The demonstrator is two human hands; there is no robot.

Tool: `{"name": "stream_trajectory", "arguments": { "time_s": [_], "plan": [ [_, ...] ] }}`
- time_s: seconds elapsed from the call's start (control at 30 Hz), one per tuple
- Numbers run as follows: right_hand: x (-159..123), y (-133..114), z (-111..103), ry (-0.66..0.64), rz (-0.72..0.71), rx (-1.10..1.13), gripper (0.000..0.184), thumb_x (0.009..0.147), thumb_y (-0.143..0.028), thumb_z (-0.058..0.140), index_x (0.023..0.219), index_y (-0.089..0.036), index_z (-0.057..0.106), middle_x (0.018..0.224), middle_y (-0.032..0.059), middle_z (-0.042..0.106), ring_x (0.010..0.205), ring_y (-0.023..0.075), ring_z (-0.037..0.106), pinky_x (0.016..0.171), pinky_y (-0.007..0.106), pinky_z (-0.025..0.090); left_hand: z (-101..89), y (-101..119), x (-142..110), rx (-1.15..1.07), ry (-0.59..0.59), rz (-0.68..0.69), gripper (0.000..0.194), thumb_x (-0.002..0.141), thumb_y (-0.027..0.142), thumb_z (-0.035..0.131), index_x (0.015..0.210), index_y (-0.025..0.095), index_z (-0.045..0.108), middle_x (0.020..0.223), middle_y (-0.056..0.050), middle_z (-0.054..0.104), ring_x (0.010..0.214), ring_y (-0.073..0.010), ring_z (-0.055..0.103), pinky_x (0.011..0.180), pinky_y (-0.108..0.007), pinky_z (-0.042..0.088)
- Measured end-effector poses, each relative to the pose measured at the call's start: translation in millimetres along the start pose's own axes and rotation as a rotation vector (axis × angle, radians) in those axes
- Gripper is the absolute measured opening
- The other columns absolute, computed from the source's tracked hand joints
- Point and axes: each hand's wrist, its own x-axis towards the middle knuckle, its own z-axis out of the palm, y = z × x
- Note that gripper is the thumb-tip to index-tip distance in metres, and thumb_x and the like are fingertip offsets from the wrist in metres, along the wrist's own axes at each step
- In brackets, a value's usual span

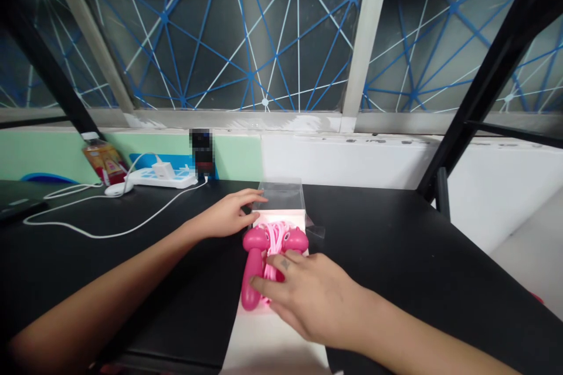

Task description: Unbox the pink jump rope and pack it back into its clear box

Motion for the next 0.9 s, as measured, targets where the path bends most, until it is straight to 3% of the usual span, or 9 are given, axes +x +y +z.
{"name": "stream_trajectory", "arguments": {
  "time_s": [0.1, 0.17, 0.27, 0.57, 0.73, 0.83, 0.9],
  "plan": [
    [2.2, 10.6, 8.3, 0.032, 0.034, -0.072, 0.035, 0.101, -0.032, 0.042, 0.134, -0.029, 0.052, 0.119, 0.0107, 0.063, 0.094, 0.0244, 0.064, 0.062, 0.031, 0.05, -1.4, 3.1, -0.3, 0.051, -0.011, 0.033, 0.039, 0.088, 0.022, 0.051, 0.126, 0.024, 0.063, 0.142, -0.009, 0.051, 0.109, -0.0226, 0.064, 0.097, -0.037, 0.051],
    [4.1, 17.9, 14.0, 0.042, 0.054, -0.126, 0.037, 0.1, -0.03, 0.044, 0.137, -0.032, 0.049, 0.124, 0.0099, 0.062, 0.097, 0.0261, 0.065, 0.061, 0.031, 0.052, -1.6, 4.6, -0.8, 0.098, -0.022, 0.04, 0.041, 0.089, 0.019, 0.047, 0.127, 0.021, 0.061, 0.144, -0.01, 0.05, 0.127, -0.0259, 0.054, 0.105, -0.039, 0.046],
    [6.5, 24.6, 19.6, 0.026, 0.066, -0.183, 0.044, 0.097, -0.026, 0.05, 0.14, -0.034, 0.044, 0.131, 0.0089, 0.059, 0.099, 0.0282, 0.065, 0.059, 0.032, 0.053, -2.0, 5.0, -1.2, 0.136, -0.059, 0.03, 0.043, 0.091, 0.018, 0.044, 0.132, 0.02, 0.058, 0.148, -0.01, 0.046, 0.137, -0.0254, 0.043, 0.113, -0.041, 0.038],
    [13.3, 28.3, 27.1, 0.032, 0.137, -0.236, 0.056, 0.089, -0.01, 0.051, 0.141, -0.029, 0.043, 0.136, 0.0148, 0.055, 0.102, 0.0307, 0.065, 0.056, 0.03, 0.053, -4.1, 17.1, -6.6, 0.164, -0.115, 0.054, 0.045, 0.095, 0.02, 0.04, 0.138, 0.02, 0.051, 0.152, -0.01, 0.041, 0.138, -0.026, 0.042, 0.114, -0.041, 0.037],
    [18.2, 35.1, 26.6, 0.093, 0.16, -0.344, 0.046, 0.09, -0.007, 0.05, 0.134, -0.018, 0.051, 0.132, 0.0195, 0.058, 0.103, 0.03, 0.063, 0.065, 0.036, 0.055, 1.8, 23.9, -9.2, 0.175, -0.1, 0.069, 0.044, 0.095, 0.021, 0.039, 0.137, 0.022, 0.052, 0.152, -0.009, 0.04, 0.133, -0.0269, 0.048, 0.111, -0.041, 0.041],
    [13.0, 26.5, 21.4, 0.212, 0.06, -0.342, 0.029, 0.093, -0.011, 0.048, 0.12, -0.01, 0.06, 0.116, 0.0196, 0.065, 0.1, 0.029, 0.061, 0.079, 0.042, 0.053, 4.5, 20.9, -8.2, 0.149, -0.054, 0.075, 0.041, 0.095, 0.022, 0.041, 0.134, 0.023, 0.054, 0.151, -0.007, 0.042, 0.133, -0.0257, 0.048, 0.111, -0.04, 0.041],
    [6.4, 16.6, 18.7, 0.235, -0.084, -0.191, 0.025, 0.099, -0.027, 0.047, 0.113, -0.013, 0.063, 0.101, 0.0124, 0.069, 0.092, 0.0243, 0.062, 0.082, 0.04, 0.05, 5.8, 18.4, -7.1, 0.148, -0.031, 0.069, 0.04, 0.095, 0.023, 0.043, 0.133, 0.024, 0.055, 0.15, -0.007, 0.044, 0.132, -0.0247, 0.049, 0.111, -0.039, 0.041]
  ]
}}
